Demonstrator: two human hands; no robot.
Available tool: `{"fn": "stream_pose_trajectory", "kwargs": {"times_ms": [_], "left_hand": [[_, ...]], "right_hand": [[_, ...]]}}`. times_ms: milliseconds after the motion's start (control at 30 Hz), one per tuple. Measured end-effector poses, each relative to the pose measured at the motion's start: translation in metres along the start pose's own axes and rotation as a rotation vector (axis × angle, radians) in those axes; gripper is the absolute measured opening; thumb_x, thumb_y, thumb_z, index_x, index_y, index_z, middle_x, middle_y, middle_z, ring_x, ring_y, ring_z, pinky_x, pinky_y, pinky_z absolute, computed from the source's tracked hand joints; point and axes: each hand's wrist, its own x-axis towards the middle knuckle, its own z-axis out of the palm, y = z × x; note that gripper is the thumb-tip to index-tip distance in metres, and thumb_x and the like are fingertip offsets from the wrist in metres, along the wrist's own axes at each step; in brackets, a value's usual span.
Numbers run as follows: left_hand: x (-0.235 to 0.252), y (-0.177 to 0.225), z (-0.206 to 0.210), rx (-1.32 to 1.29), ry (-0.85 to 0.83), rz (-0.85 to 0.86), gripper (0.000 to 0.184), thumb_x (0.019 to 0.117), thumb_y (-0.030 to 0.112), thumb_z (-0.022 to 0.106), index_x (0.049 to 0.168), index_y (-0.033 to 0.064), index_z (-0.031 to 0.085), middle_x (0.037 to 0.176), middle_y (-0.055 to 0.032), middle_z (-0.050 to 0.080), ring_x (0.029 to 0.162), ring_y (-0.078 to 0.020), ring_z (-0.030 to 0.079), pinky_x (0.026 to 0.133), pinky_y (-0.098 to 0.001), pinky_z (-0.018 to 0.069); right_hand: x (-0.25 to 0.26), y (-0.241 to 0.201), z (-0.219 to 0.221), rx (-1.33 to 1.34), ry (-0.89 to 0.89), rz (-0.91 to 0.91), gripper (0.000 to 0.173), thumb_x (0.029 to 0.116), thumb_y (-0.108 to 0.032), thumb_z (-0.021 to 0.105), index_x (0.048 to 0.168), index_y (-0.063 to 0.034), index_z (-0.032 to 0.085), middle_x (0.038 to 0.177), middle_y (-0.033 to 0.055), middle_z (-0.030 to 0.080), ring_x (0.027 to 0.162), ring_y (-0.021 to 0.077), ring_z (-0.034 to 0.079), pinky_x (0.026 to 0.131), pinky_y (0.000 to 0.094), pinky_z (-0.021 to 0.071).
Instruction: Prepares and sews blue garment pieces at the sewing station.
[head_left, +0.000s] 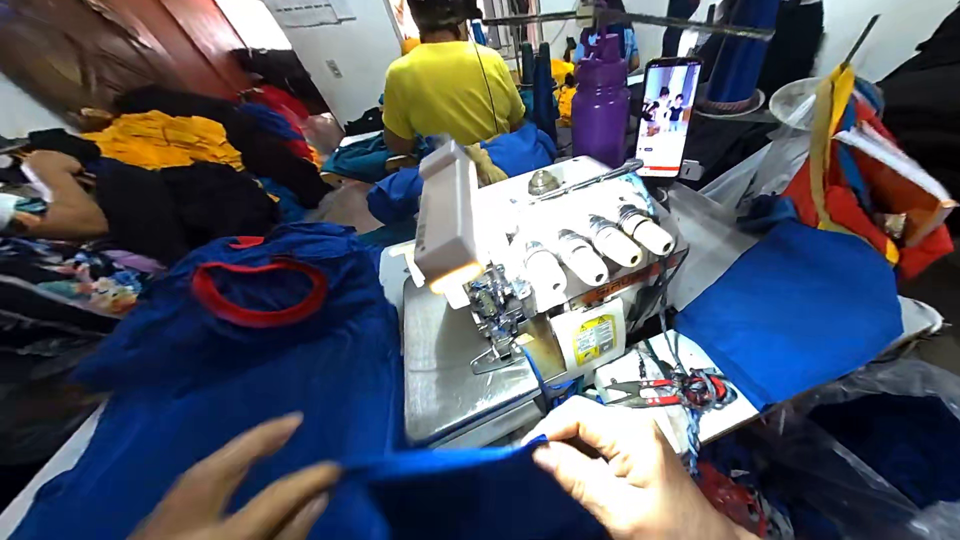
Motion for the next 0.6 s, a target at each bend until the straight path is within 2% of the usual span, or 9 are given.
{"fn": "stream_pose_trajectory", "kwargs": {"times_ms": [33, 67, 133, 200, 233, 300, 433, 533, 600], "left_hand": [[0.005, -0.013, 0.015, -0.006, 0.012, -0.038, 0.026, 0.1017, 0.012, 0.058, 0.108, -0.0101, 0.069, 0.128, -0.0456, 0.053, 0.121, -0.0550, 0.056, 0.104, -0.0571, 0.0454], [0.006, -0.019, 0.032, -0.035, 0.071, -0.066, 0.029, 0.1031, 0.020, 0.058, 0.114, -0.0037, 0.072, 0.132, -0.0389, 0.056, 0.126, -0.0479, 0.056, 0.108, -0.0534, 0.0439], [0.017, -0.005, 0.058, -0.124, 0.192, -0.047, 0.034, 0.1044, 0.030, 0.056, 0.120, 0.0043, 0.072, 0.133, -0.0223, 0.064, 0.132, -0.0286, 0.057, 0.112, -0.0414, 0.0428], [0.033, 0.019, 0.071, -0.206, 0.240, -0.001, 0.039, 0.1070, 0.037, 0.048, 0.122, 0.0097, 0.071, 0.127, -0.0051, 0.071, 0.128, -0.0110, 0.060, 0.110, -0.0316, 0.0472], [0.039, 0.026, 0.074, -0.253, 0.223, 0.009, 0.043, 0.1076, 0.041, 0.046, 0.124, 0.0108, 0.071, 0.124, 0.0002, 0.072, 0.123, -0.0058, 0.062, 0.108, -0.0288, 0.0489], [0.046, 0.031, 0.075, -0.343, 0.169, -0.009, 0.044, 0.1058, 0.041, 0.047, 0.126, 0.0103, 0.071, 0.119, 0.0052, 0.073, 0.115, -0.0002, 0.064, 0.102, -0.0227, 0.0512], [0.049, 0.035, 0.069, -0.453, 0.140, -0.075, 0.031, 0.0980, 0.038, 0.060, 0.114, 0.0183, 0.077, 0.099, 0.0141, 0.072, 0.095, 0.0058, 0.065, 0.084, -0.0137, 0.0536], [0.049, 0.040, 0.067, -0.468, 0.156, -0.106, 0.018, 0.0934, 0.029, 0.067, 0.100, 0.0183, 0.080, 0.085, 0.0143, 0.070, 0.081, 0.0062, 0.064, 0.073, -0.0102, 0.0523], [0.047, 0.043, 0.063, -0.487, 0.162, -0.095, 0.012, 0.0920, 0.024, 0.069, 0.093, 0.0163, 0.079, 0.080, 0.0129, 0.068, 0.074, 0.0062, 0.063, 0.067, -0.0082, 0.0525]], "right_hand": [[0.004, 0.003, 0.006, -0.035, 0.010, -0.005, 0.015, 0.0965, -0.005, 0.060, 0.091, 0.0049, 0.070, 0.077, 0.0070, 0.067, 0.066, -0.0025, 0.056, 0.063, 0.0098, 0.0453], [0.007, 0.008, 0.012, -0.063, 0.008, 0.003, 0.016, 0.0968, -0.008, 0.061, 0.090, 0.0027, 0.071, 0.077, 0.0050, 0.067, 0.068, -0.0033, 0.058, 0.065, 0.0094, 0.0463], [0.011, 0.015, 0.021, -0.096, 0.001, 0.038, 0.016, 0.0976, -0.010, 0.061, 0.090, -0.0015, 0.072, 0.078, 0.0008, 0.068, 0.071, -0.0054, 0.060, 0.068, 0.0090, 0.0485], [0.011, 0.019, 0.026, -0.105, -0.004, 0.070, 0.017, 0.0980, -0.012, 0.061, 0.090, -0.0049, 0.073, 0.077, -0.0033, 0.068, 0.072, -0.0075, 0.060, 0.067, 0.0077, 0.0483], [0.010, 0.019, 0.026, -0.100, -0.006, 0.082, 0.016, 0.0978, -0.013, 0.061, 0.090, -0.0063, 0.073, 0.077, -0.0047, 0.068, 0.071, -0.0083, 0.060, 0.066, 0.0071, 0.0484], [0.009, 0.018, 0.025, -0.078, -0.017, 0.112, 0.014, 0.0976, -0.014, 0.062, 0.090, -0.0089, 0.073, 0.077, -0.0067, 0.068, 0.071, -0.0084, 0.061, 0.065, 0.0070, 0.0490], [0.007, 0.014, 0.023, -0.069, -0.015, 0.125, 0.012, 0.0953, -0.014, 0.064, 0.089, -0.0107, 0.073, 0.074, -0.0084, 0.066, 0.066, -0.0087, 0.058, 0.060, 0.0065, 0.0472], [0.006, 0.008, 0.021, -0.006, -0.048, 0.151, 0.011, 0.0955, -0.013, 0.065, 0.088, -0.0111, 0.073, 0.071, -0.0092, 0.064, 0.063, -0.0088, 0.056, 0.057, 0.0063, 0.0445], [0.002, 0.006, 0.018, 0.117, -0.098, 0.221, 0.013, 0.0966, -0.012, 0.063, 0.089, -0.0115, 0.073, 0.070, -0.0096, 0.063, 0.062, -0.0077, 0.055, 0.057, 0.0078, 0.0438]]}}
